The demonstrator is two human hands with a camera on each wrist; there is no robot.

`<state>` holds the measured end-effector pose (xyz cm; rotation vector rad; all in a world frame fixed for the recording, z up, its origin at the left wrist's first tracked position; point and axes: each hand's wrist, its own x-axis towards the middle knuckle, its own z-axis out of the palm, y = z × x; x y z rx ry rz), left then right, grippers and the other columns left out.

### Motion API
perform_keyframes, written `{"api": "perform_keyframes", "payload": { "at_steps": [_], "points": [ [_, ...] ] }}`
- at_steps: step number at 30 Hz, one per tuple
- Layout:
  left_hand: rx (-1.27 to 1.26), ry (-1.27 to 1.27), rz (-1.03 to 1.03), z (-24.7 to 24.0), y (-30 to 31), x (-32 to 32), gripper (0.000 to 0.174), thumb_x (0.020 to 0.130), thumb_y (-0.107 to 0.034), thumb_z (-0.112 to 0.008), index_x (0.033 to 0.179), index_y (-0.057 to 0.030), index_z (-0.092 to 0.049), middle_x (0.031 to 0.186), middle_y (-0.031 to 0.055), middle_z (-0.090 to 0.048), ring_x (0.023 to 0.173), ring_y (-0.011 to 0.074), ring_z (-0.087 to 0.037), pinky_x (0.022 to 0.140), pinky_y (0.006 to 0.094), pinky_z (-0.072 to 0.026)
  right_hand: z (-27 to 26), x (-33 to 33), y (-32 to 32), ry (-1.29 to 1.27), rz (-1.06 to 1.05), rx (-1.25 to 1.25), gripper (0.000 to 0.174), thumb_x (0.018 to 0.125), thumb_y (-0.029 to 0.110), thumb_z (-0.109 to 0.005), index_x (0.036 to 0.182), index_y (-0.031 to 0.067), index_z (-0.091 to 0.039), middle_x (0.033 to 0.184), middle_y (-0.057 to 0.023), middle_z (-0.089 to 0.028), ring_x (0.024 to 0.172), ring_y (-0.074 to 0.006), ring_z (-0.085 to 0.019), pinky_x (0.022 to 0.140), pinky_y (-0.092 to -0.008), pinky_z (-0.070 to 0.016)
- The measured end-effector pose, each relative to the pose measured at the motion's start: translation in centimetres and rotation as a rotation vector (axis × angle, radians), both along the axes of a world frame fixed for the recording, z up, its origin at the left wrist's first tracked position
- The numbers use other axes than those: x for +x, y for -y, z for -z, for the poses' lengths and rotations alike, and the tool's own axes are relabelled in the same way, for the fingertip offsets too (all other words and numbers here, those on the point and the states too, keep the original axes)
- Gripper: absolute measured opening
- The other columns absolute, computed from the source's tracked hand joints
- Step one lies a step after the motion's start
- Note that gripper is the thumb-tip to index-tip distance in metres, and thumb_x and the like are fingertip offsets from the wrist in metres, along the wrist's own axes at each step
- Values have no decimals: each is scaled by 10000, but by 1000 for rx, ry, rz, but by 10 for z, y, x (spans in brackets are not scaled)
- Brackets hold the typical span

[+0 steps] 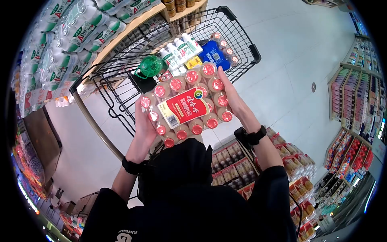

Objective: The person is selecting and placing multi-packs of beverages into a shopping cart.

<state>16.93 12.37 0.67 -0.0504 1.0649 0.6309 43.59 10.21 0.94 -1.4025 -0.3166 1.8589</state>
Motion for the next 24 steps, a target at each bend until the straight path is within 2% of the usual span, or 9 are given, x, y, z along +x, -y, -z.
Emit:
{"api": "perform_keyframes", "payload": {
  "at_steps": [4, 8, 11, 14, 15, 17, 20, 24],
  "points": [
    [-28, 6, -64, 61, -37, 30, 722, 877, -625, -468, 1369, -97, -495, 1353, 125, -554, 1217, 297, -546, 1050, 457, -420, 52, 33, -53, -8, -81, -53, 830, 930, 711, -340, 1449, 65, -376, 1396, -138, -505, 1213, -233, -560, 1010, -363, -480],
    [-5, 54, -115, 110, -60, 53, 704, 894, -610, -434, 1361, -89, -499, 1358, 124, -549, 1216, 301, -552, 1042, 467, -430, 110, 53, -97, -29, -98, -155, 766, 953, 670, -344, 1417, 67, -425, 1375, -138, -532, 1207, -240, -567, 1004, -382, -485],
    [-16, 26, -186, 143, -69, 65, 676, 914, -591, -401, 1352, -87, -504, 1345, 119, -556, 1212, 301, -555, 1020, 474, -451, 133, 55, -122, 38, -152, -169, 728, 972, 631, -346, 1415, 59, -427, 1376, -145, -531, 1202, -245, -570, 1007, -381, -482],
    [-57, -50, -200, 161, -76, 72, 660, 920, -589, -386, 1328, -88, -520, 1308, 114, -580, 1180, 296, -576, 1001, 478, -468, 165, 58, -132, 6, -169, -157, 702, 983, 601, -347, 1412, 50, -429, 1380, -148, -529, 1198, -250, -571, 1012, -382, -474],
    [-79, -83, -202, 168, -76, 74, 656, 921, -591, -384, 1318, -89, -526, 1294, 113, -588, 1166, 293, -584, 994, 479, -474, 174, 58, -134, -14, -113, -204, 593, 1011, 504, -372, 1353, 30, -475, 1298, -134, -591, 1125, -222, -609, 974, -359, -499],
    [-135, -160, -210, 179, -77, 78, 644, 915, -598, -387, 1282, -95, -548, 1243, 106, -615, 1116, 285, -613, 972, 477, -490, 193, 60, -134, 3, -113, -267, 585, 1012, 493, -373, 1349, 28, -480, 1299, -135, -590, 1129, -224, -606, 977, -362, -495],
    [-159, -139, -184, 213, -67, 78, 708, 870, -682, -405, 1282, -126, -558, 1245, 112, -611, 1114, 289, -616, 927, 467, -522, 223, 64, -129, 34, -95, -321, 573, 1014, 476, -372, 1351, 26, -482, 1309, -136, -584, 1144, -231, -597, 988, -367, -482],
    [-198, -223, -230, 249, -56, 80, 688, 829, -667, -476, 1227, -115, -579, 1167, 101, -633, 1038, 276, -634, 896, 446, -517, 247, 66, -128, 66, -135, -338, 582, 1017, 475, -353, 1364, 24, -471, 1334, -131, -569, 1173, -235, -579, 1017, -373, -453]
  ]
}}
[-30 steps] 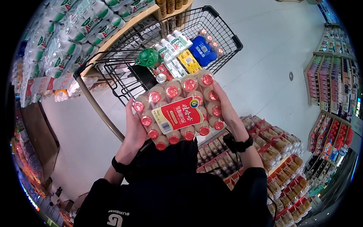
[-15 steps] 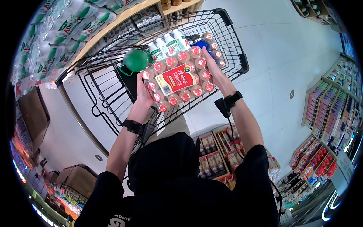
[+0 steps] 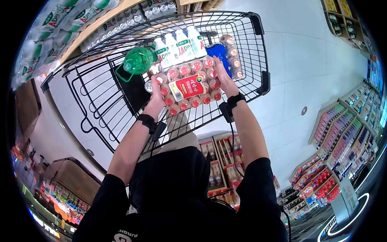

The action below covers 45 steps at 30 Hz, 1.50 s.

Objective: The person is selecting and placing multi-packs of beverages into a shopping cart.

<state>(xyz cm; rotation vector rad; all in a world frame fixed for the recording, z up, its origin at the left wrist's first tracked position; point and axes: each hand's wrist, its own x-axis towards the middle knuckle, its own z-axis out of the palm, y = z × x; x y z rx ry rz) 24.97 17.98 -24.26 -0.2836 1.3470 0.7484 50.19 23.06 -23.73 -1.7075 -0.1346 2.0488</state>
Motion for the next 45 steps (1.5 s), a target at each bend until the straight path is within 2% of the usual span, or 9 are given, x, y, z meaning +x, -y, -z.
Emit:
{"api": "perform_keyframes", "payload": {
  "at_steps": [6, 16, 18, 21, 23, 29, 36, 39, 45],
  "points": [
    [-71, -72, -12, 30, 11, 0, 629, 861, -606, -450, 1231, -111, -569, 1188, 104, -627, 1071, 288, -618, 939, 457, -487, 12, 1, 0, 62, -147, 25, 627, 1019, 503, -311, 1395, 17, -433, 1362, -134, -545, 1215, -240, -551, 1046, -379, -427],
    [-180, -147, 40, 62, 11, -6, 626, 856, -607, -458, 1247, -128, -554, 1202, 109, -609, 1083, 291, -604, 932, 471, -482, 11, -7, -1, 219, -361, 26, 847, 971, 673, -175, 1517, 29, -242, 1494, -174, -382, 1357, -294, -385, 1114, -417, -317],
    [-156, -142, 31, 81, 17, -11, 763, 791, -671, -513, 1319, -121, -493, 1233, 106, -549, 1089, 267, -541, 904, 447, -444, 17, -9, -3, 331, -441, 7, 873, 959, 691, -158, 1521, 25, -231, 1504, -192, -365, 1376, -309, -367, 1124, -419, -302],
    [-132, -127, 13, 86, 21, -13, 742, 807, -661, -499, 1314, -121, -506, 1233, 95, -558, 1100, 261, -537, 917, 435, -436, 14, -10, -4, 320, -499, -25, 915, 934, 738, -140, 1511, 39, -271, 1486, -159, -403, 1356, -324, -384, 1094, -522, -304],
    [-100, -69, -1, 76, 18, -14, 720, 822, -649, -487, 1309, -119, -514, 1233, 91, -564, 1104, 259, -540, 921, 424, -438, 43, -1, 0, 431, -549, -26, 931, 930, 743, -146, 1495, 20, -301, 1483, -180, -401, 1349, -322, -393, 1087, -508, -322],
    [-50, 13, -44, 70, 19, -13, 680, 852, -625, -465, 1295, -113, -525, 1234, 105, -569, 1103, 259, -551, 935, 406, -443, 23, -6, -12, 584, -671, -21, 993, 912, 762, -193, 1405, -73, -410, 1412, -272, -449, 1304, -338, -448, 1047, -449, -394],
    [-75, -142, 40, 89, 24, -12, 839, 828, -699, -437, 1393, -78, -447, 1345, 126, -492, 1208, 279, -485, 984, 426, -402, 14, -7, -25, 761, -955, 63, 1011, 899, 762, -211, 1211, -127, -577, 1198, -330, -590, 1164, -409, -571, 911, -431, -520],
    [-141, -201, 102, 93, 24, -10, 942, 812, -755, -402, 1439, -51, -395, 1396, 146, -445, 1249, 293, -444, 1000, 435, -375, 12, -5, -25, 763, -965, 38, 938, 909, 731, -165, 1215, -27, -623, 1230, -334, -568, 1236, -472, -484, 1091, -441, -329],
    [-280, -427, 382, 38, 7, 0, 903, 862, -740, -326, 1371, -11, -480, 1250, 165, -563, 1088, 299, -562, 862, 420, -450, 13, -6, -16, 862, -967, 123, 908, 906, 727, -183, 1242, 6, -619, 1241, -328, -567, 1241, -463, -489, 1090, -441, -341]
  ]
}}
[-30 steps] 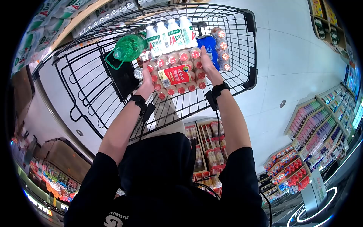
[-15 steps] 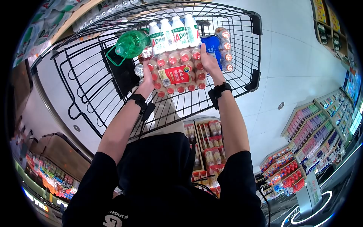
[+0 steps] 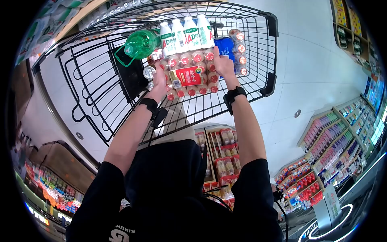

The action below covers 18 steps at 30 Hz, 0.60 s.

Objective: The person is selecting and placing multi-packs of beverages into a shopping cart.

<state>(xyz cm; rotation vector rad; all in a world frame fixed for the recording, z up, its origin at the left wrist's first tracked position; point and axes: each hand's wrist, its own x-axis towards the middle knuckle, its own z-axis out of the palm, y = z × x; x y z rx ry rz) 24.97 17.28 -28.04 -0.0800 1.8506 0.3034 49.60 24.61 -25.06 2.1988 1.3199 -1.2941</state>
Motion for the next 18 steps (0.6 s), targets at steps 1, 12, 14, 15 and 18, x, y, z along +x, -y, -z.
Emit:
{"api": "perform_keyframes", "payload": {
  "at_steps": [1, 12, 14, 15, 18],
  "points": [
    [10, -4, -25, -13, -3, 3, 884, 873, -728, -315, 1350, -6, -500, 1220, 165, -582, 1055, 299, -578, 841, 425, -457, 3, 0, 2, 6, 33, 11, 940, 897, 746, -169, 1242, -8, -613, 1242, -333, -564, 1243, -474, -482, 1099, -446, -318],
    [95, -26, -155, -13, 2, 12, 726, 909, -623, -424, 1133, 46, -599, 943, 142, -634, 695, 254, -587, 565, 412, -467, -7, 17, 29, -57, 109, 62, 733, 904, 637, -385, 1234, 31, -632, 1165, -290, -631, 1140, -407, -589, 1015, -428, -433],
    [134, 39, -182, -29, 5, 5, 607, 910, -561, -510, 1045, 23, -606, 882, 102, -605, 591, 199, -522, 454, 366, -394, -17, 20, 33, -60, 161, 116, 672, 900, 586, -443, 1226, 29, -633, 1115, -273, -655, 1030, -378, -645, 921, -415, -495],
    [135, 69, -163, -40, 3, 0, 559, 902, -534, -544, 1023, 9, -603, 849, 69, -572, 564, 189, -469, 455, 355, -376, -23, 19, 34, -64, 186, 146, 643, 899, 561, -472, 1221, 29, -634, 1091, -264, -667, 975, -363, -673, 874, -408, -526],
    [143, 164, -86, -87, -3, -13, 442, 876, -454, -628, 968, -24, -584, 852, 26, -519, 628, 148, -470, 503, 351, -408, -62, 13, 38, -143, 260, 240, 576, 900, 478, -544, 1218, 4, -623, 1024, -239, -687, 787, -300, -708, 665, -356, -569]
  ]
}}
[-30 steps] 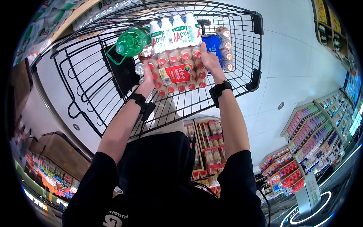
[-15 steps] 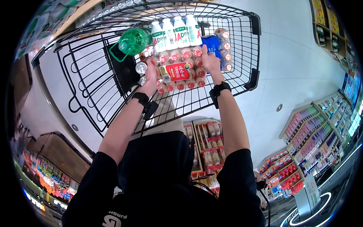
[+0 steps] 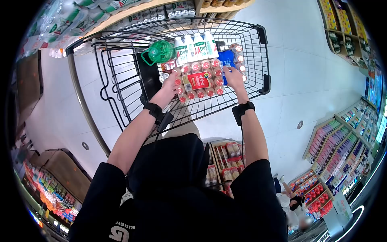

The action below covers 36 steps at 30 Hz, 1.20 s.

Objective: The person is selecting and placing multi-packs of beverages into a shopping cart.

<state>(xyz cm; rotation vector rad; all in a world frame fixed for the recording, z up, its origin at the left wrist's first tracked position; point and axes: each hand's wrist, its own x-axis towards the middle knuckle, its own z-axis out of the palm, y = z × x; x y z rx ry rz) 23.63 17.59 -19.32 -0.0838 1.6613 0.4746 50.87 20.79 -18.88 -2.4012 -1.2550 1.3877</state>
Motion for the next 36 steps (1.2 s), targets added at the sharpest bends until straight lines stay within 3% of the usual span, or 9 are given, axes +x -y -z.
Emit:
{"api": "perform_keyframes", "payload": {
  "at_steps": [1, 5, 10, 18, 22, 26, 29, 31, 36],
  "points": [
    [61, 141, 66, -18, 0, -9, 593, 837, -419, -674, 1281, -54, -527, 1168, 139, -524, 1122, 276, -518, 936, 420, -447, -9, -3, 4, -15, 8, 42, 568, 901, 464, -553, 1215, -4, -621, 1013, -236, -689, 763, -289, -709, 637, -347, -570],
    [436, 372, -7, -116, 1, -37, 254, 910, -144, -635, 1128, -18, -603, 941, 19, -615, 827, 117, -571, 801, 287, -478, -41, -18, 33, -123, 127, 227, 531, 902, 413, -609, 1196, -30, -616, 975, -198, -702, 779, -228, -690, 637, -309, -557],
    [597, 613, -166, -240, 25, -94, 368, 940, -138, -567, 1261, -2, -451, 896, 5, -534, 787, 104, -517, 843, 284, -462, -77, -59, 84, -327, 255, 376, 375, 957, 273, -593, 1182, -26, -607, 1030, -138, -684, 904, -148, -642, 728, -273, -528],
    [829, 756, -174, -298, 101, -201, 374, 887, -68, -531, 1249, -3, -461, 897, 19, -501, 755, 112, -475, 849, 309, -461, -122, -177, 163, -309, 88, 493, 279, 954, 223, -610, 1150, 26, -619, 1010, -92, -682, 917, -153, -645, 701, -291, -535],
    [921, 582, -21, -301, 137, -259, 285, 888, -77, -571, 1163, -4, -549, 841, 1, -527, 700, 86, -483, 751, 272, -438, -159, -265, 189, -280, -18, 566, 228, 950, 170, -614, 1125, 23, -625, 987, -100, -693, 909, -151, -652, 716, -307, -531],
    [1062, 5, 433, -277, 168, -318, 185, 912, -50, -615, 1095, -29, -602, 687, -41, -501, 641, 68, -489, 704, 230, -431, -188, -346, 213, -328, -163, 696, 230, 915, 121, -632, 1098, -18, -621, 979, -146, -677, 870, -211, -655, 791, -323, -511],
    [1364, -847, 1106, -253, 183, -350, 389, 778, -36, -701, 1150, -49, -587, 1092, 88, -599, 1033, 203, -573, 864, 366, -470, -199, -390, 229, -253, -360, 812, 272, 896, 137, -649, 1127, 2, -602, 1129, -170, -627, 1040, -316, -593, 911, -383, -468],
    [1394, -916, 1309, -248, 189, -359, 499, 730, 35, -657, 1214, -57, -573, 1241, 128, -552, 1205, 264, -487, 972, 419, -429, -202, -412, 238, -259, -493, 857, 394, 896, 183, -660, 1223, 8, -528, 1191, -176, -599, 1140, -334, -542, 988, -393, -425],
    [1380, -1015, 1605, -207, 195, -365, 599, 713, 47, -620, 1301, -3, -517, 1376, 164, -499, 1381, 306, -369, 1155, 461, -289, -185, -432, 251, -317, -561, 410, 635, 900, 384, -639, 1311, -19, -370, 1074, -290, -612, 989, -434, -610, 869, -478, -481]
  ]
}}
